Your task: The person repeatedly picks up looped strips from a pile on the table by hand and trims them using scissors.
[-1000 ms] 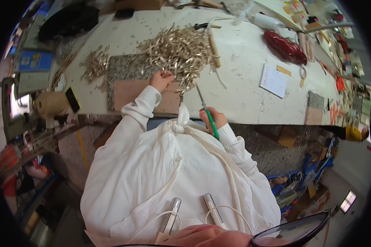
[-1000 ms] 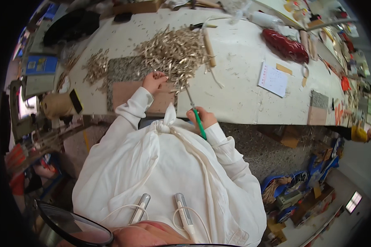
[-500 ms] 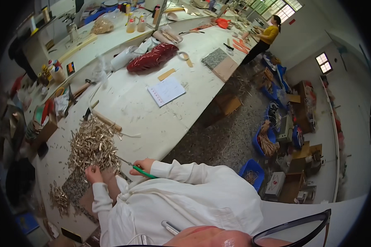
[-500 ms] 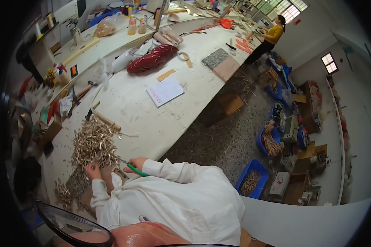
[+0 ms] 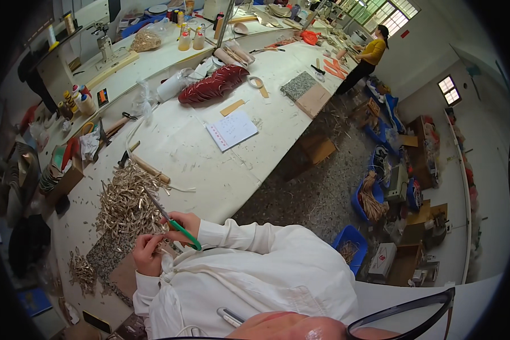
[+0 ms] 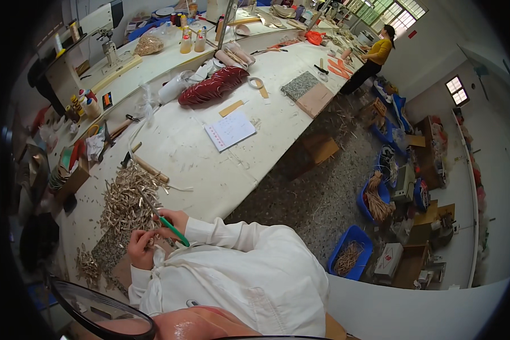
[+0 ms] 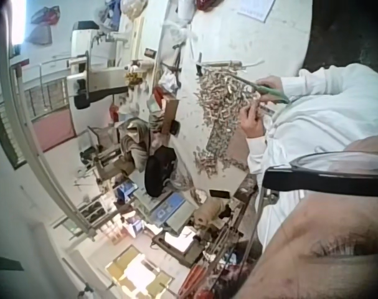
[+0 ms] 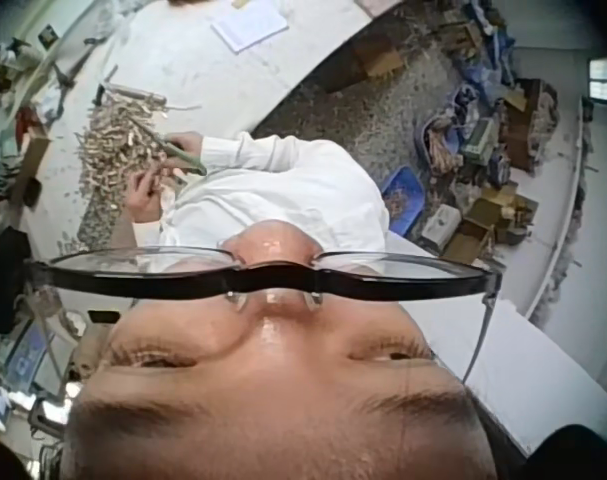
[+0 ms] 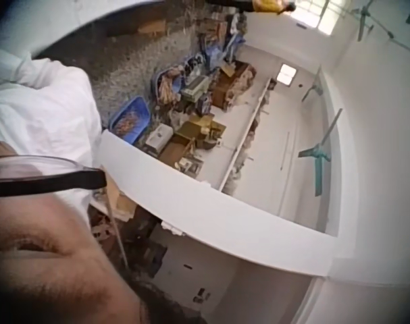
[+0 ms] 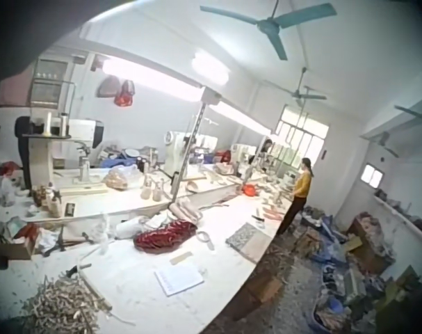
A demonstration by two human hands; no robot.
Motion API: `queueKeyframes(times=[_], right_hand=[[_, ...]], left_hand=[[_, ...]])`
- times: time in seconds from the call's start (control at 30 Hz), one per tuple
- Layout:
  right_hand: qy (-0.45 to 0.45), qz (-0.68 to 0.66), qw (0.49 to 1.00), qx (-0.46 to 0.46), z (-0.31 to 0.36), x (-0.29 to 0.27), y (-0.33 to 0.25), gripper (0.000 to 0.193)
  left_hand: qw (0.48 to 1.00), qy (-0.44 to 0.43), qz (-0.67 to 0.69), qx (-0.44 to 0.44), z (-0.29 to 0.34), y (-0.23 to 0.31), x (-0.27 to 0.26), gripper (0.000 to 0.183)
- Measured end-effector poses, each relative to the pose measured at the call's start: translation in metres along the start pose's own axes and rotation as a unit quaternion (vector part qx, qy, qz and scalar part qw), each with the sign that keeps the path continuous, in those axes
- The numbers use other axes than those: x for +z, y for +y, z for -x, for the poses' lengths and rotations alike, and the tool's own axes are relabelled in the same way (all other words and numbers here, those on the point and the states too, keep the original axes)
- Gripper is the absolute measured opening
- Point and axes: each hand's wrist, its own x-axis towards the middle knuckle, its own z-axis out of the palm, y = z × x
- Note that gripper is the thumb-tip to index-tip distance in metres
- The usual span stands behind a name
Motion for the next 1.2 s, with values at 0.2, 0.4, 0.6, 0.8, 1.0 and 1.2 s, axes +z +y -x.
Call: queueKeyframes(times=[0.2, 0.4, 0.6, 0.8, 1.0, 1.2], right_hand=[[0.053, 0.03, 0.997, -0.05, 0.003, 0.006, 0.007, 0.038], [0.0, 0.145, 0.975, -0.168, 0.001, 0.008, 0.015, 0.037], [-0.076, 0.171, 0.978, -0.092, -0.002, 0.021, 0.013, 0.042], [-0.114, 0.153, 0.981, 0.023, 0.004, -0.019, 0.012, 0.039], [-0.191, 0.193, 0.958, 0.091, 0.015, -0.02, -0.02, 0.04], [-0.2, 0.219, 0.955, -0.016, 0.007, -0.015, -0.008, 0.045]], left_hand=[[0.9, 0.138, 0.262, -0.32, 0.021, -0.012, 0.017, 0.025], [0.702, 0.073, 0.572, -0.417, 0.033, -0.015, 0.019, 0.033], [0.687, 0.129, 0.604, -0.384, 0.037, 0.003, 0.006, 0.017], [0.826, 0.12, 0.448, -0.321, -0.004, 0.023, -0.027, 0.018], [0.79, 0.104, 0.473, -0.377, -0.002, 0.022, -0.026, 0.017], [0.786, 0.079, 0.474, -0.388, 0.001, 0.018, -0.024, 0.017]])
